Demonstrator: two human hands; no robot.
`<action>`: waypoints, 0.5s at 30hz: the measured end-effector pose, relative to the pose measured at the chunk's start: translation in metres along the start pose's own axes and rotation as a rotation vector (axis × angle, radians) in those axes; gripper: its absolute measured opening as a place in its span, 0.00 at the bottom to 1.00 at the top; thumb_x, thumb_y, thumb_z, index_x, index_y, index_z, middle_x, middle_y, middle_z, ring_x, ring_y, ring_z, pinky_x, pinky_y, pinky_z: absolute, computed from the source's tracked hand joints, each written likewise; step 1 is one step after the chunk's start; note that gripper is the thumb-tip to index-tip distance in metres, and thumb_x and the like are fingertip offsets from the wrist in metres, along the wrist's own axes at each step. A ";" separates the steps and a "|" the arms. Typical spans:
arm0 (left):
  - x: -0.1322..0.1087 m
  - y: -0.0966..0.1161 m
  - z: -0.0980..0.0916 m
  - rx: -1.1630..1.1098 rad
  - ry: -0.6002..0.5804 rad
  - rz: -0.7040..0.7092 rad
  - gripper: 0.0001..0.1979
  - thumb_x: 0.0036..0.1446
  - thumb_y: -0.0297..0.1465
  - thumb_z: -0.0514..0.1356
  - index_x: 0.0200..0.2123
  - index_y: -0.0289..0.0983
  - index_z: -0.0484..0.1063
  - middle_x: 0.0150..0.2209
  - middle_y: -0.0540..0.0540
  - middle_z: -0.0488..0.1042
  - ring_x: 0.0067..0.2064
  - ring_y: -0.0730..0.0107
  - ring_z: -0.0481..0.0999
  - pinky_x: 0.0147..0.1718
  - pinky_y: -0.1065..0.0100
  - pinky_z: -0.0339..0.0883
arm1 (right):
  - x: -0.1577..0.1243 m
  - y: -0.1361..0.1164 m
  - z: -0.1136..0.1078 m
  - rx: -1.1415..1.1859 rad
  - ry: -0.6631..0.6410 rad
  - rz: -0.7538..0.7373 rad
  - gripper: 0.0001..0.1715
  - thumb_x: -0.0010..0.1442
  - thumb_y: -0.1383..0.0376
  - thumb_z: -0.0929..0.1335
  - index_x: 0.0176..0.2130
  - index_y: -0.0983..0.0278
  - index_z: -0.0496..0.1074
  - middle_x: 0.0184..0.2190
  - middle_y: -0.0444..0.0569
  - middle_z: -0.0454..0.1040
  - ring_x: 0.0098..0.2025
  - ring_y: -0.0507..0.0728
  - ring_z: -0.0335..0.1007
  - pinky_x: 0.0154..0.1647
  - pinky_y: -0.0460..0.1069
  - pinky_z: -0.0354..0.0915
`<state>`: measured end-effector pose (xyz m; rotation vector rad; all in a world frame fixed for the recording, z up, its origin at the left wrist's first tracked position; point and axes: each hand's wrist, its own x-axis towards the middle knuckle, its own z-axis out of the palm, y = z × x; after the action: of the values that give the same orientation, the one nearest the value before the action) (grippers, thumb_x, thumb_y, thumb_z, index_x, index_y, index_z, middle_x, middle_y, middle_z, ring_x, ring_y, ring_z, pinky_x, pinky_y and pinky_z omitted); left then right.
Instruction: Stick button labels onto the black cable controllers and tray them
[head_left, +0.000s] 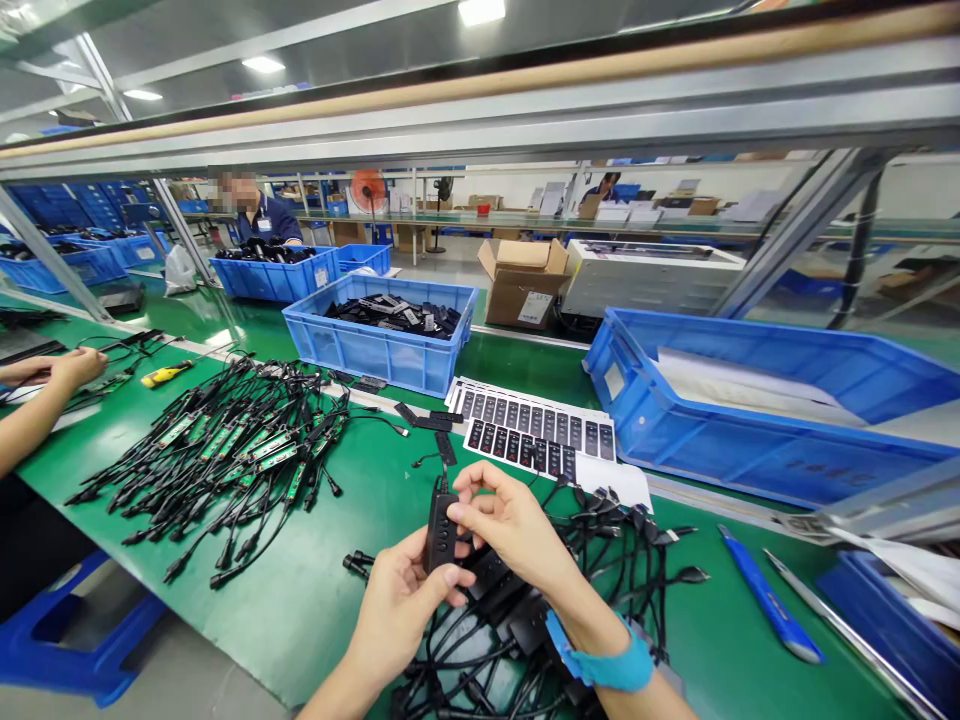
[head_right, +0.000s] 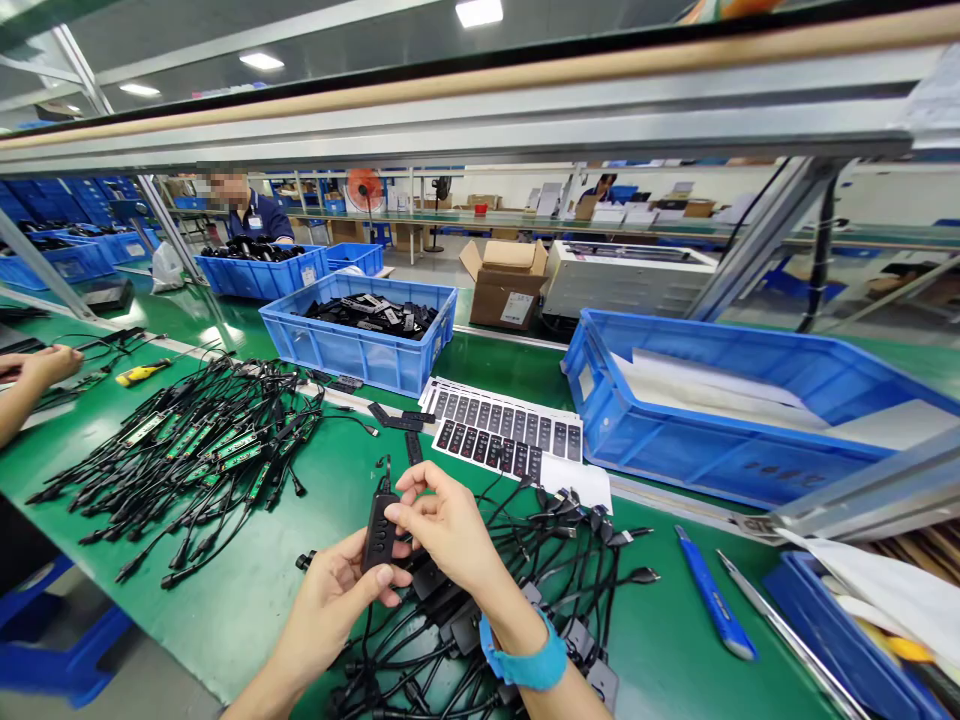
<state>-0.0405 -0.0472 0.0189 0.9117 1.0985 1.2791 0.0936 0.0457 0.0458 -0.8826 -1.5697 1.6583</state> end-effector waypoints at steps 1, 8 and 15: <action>-0.001 0.001 0.000 0.042 -0.002 0.020 0.21 0.55 0.40 0.66 0.48 0.34 0.76 0.43 0.37 0.77 0.36 0.62 0.79 0.30 0.70 0.73 | 0.000 0.000 0.000 0.008 -0.030 -0.004 0.22 0.54 0.50 0.72 0.40 0.61 0.66 0.30 0.41 0.66 0.23 0.48 0.66 0.19 0.43 0.61; -0.007 0.006 -0.012 0.341 -0.041 0.111 0.15 0.62 0.35 0.59 0.49 0.37 0.75 0.29 0.45 0.79 0.24 0.72 0.74 0.26 0.75 0.66 | -0.004 0.007 0.002 -0.164 -0.079 -0.128 0.24 0.63 0.45 0.63 0.33 0.63 0.70 0.24 0.42 0.63 0.25 0.50 0.57 0.23 0.44 0.56; 0.000 0.037 -0.016 0.627 -0.119 0.161 0.15 0.63 0.35 0.56 0.51 0.44 0.75 0.34 0.45 0.74 0.33 0.66 0.73 0.29 0.73 0.68 | -0.001 -0.007 -0.010 0.333 -0.016 -0.127 0.23 0.52 0.45 0.72 0.36 0.61 0.71 0.30 0.44 0.67 0.22 0.48 0.45 0.18 0.43 0.43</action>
<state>-0.0661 -0.0449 0.0504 1.5482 1.3793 0.9956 0.1033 0.0503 0.0519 -0.5853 -1.2796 1.7703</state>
